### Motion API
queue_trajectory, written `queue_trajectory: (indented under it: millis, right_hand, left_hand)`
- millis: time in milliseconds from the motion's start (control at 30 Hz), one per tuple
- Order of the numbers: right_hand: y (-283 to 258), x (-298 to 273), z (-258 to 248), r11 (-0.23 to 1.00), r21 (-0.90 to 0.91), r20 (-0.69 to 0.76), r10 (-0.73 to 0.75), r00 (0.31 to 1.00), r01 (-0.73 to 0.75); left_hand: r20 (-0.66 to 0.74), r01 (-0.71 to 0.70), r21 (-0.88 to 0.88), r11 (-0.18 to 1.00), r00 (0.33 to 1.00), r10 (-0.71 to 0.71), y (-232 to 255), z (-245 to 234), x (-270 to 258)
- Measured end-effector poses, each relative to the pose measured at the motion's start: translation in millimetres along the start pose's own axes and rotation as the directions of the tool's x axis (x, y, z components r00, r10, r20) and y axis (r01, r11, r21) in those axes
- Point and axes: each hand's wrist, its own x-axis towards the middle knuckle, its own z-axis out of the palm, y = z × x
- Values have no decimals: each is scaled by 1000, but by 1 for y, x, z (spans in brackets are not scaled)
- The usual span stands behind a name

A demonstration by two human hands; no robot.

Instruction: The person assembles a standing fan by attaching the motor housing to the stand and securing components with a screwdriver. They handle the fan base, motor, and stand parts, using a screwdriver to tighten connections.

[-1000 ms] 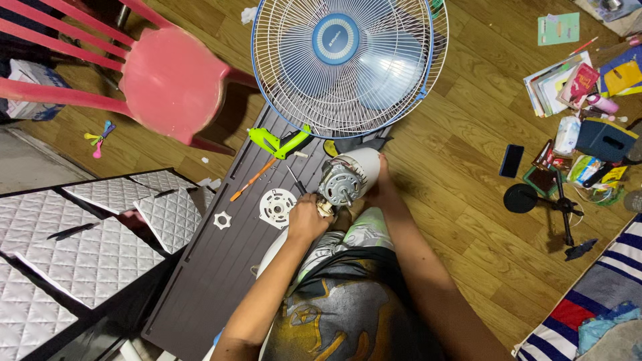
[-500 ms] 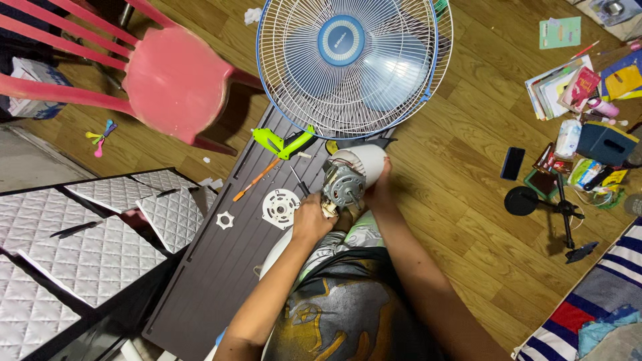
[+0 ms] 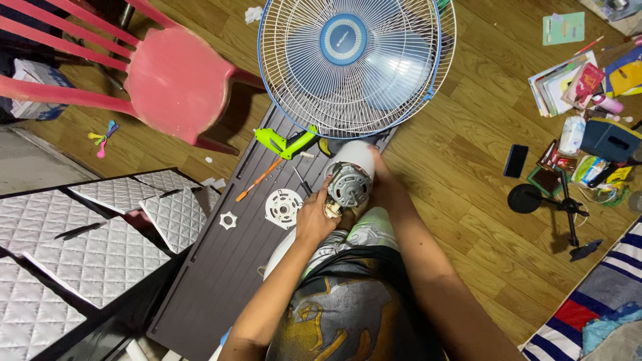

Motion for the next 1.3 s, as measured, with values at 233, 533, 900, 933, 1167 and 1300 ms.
queue_trajectory:
  millis: [233,533,900,933,1167,1300]
  right_hand:
    - [12,-1,1,981,126,190,124,974,-149]
    - [28,-12,0,967,161,238,157,959,-198]
    - [37,-14,3,956,193,286,159,945,-219]
    - [38,-14,3,955,196,291,159,944,-221]
    - [39,-5,3,952,194,330,166,929,-239]
    - [36,-4,9,955,176,366,163,916,-240]
  left_hand:
    - [-47,-5,-13,1000,999,4,-15,12,4]
    - [30,160,-13,987,987,-159,-13,9,8]
    - [61,221,1,975,974,-220,-21,14,24]
    - [70,231,-7,973,971,-229,-22,14,25]
    - [48,265,-27,964,963,-264,-28,20,31]
    - [34,267,-26,963,963,-266,-32,24,35]
